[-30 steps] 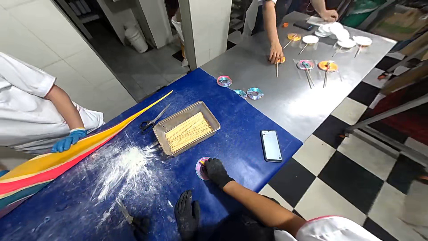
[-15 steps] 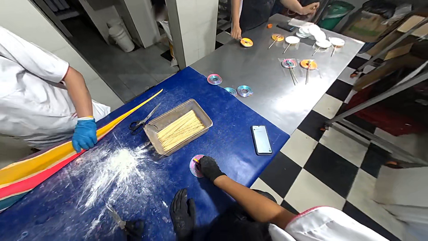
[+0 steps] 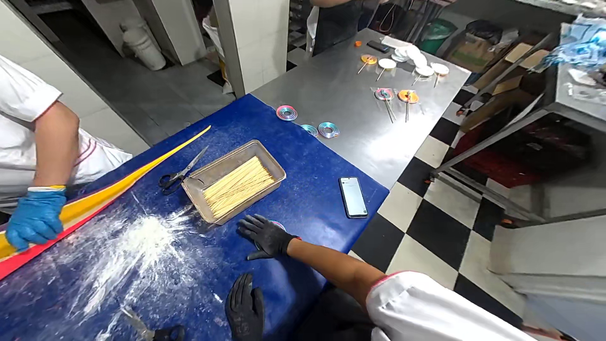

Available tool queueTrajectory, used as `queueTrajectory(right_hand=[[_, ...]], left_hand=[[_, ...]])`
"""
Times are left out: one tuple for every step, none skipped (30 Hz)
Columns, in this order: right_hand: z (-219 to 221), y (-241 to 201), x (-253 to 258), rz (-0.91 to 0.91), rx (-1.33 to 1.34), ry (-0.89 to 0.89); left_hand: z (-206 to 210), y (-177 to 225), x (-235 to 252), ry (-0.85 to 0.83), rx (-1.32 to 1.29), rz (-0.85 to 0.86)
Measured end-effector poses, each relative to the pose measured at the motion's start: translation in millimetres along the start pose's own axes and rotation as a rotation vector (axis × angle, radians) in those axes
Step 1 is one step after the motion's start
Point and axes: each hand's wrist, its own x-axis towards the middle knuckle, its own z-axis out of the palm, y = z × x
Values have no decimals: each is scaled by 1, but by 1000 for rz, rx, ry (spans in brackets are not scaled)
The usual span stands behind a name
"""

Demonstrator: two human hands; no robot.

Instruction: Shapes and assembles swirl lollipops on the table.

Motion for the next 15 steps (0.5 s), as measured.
queueTrajectory(right_hand=[[6, 6, 2, -32, 5, -2], [9, 9, 2, -38, 14, -2], [10, 9, 2, -37, 15, -5], [11, 8, 1, -36, 10, -15], [12, 8, 1, -38, 5, -17], [12, 9, 2, -38, 4, -24], [11, 10, 2, -30, 3, -46], [9, 10, 4, -20, 8, -78], [8, 9, 7, -11, 12, -105], [7, 8, 8, -2, 13, -138], [5, 7, 10, 10, 21, -188], [-2, 6, 13, 29, 59, -244], [-13, 6, 16, 70, 162, -300], [-29, 6, 19, 137, 337, -291], [-45, 6, 18, 227, 538, -173]], left_hand=[[1, -1, 1, 10, 6, 11], [3, -2, 1, 20, 12, 16], [4, -3, 0, 29, 18, 16], [5, -3, -2, 36, 30, 12], [4, -2, -1, 27, 48, 1], [4, 0, 1, 18, 70, -10], [4, 2, 3, 12, 86, -20], [3, 2, 5, 7, 91, -26], [4, 1, 6, 10, 92, -26], [4, -1, 6, 16, 90, -21], [5, -3, 5, 22, 80, -14], [6, -5, 4, 24, 62, -11], [7, -4, 3, 23, 40, -16], [5, -3, 1, 15, 20, -27], [2, -2, 1, 7, 4, -38]])
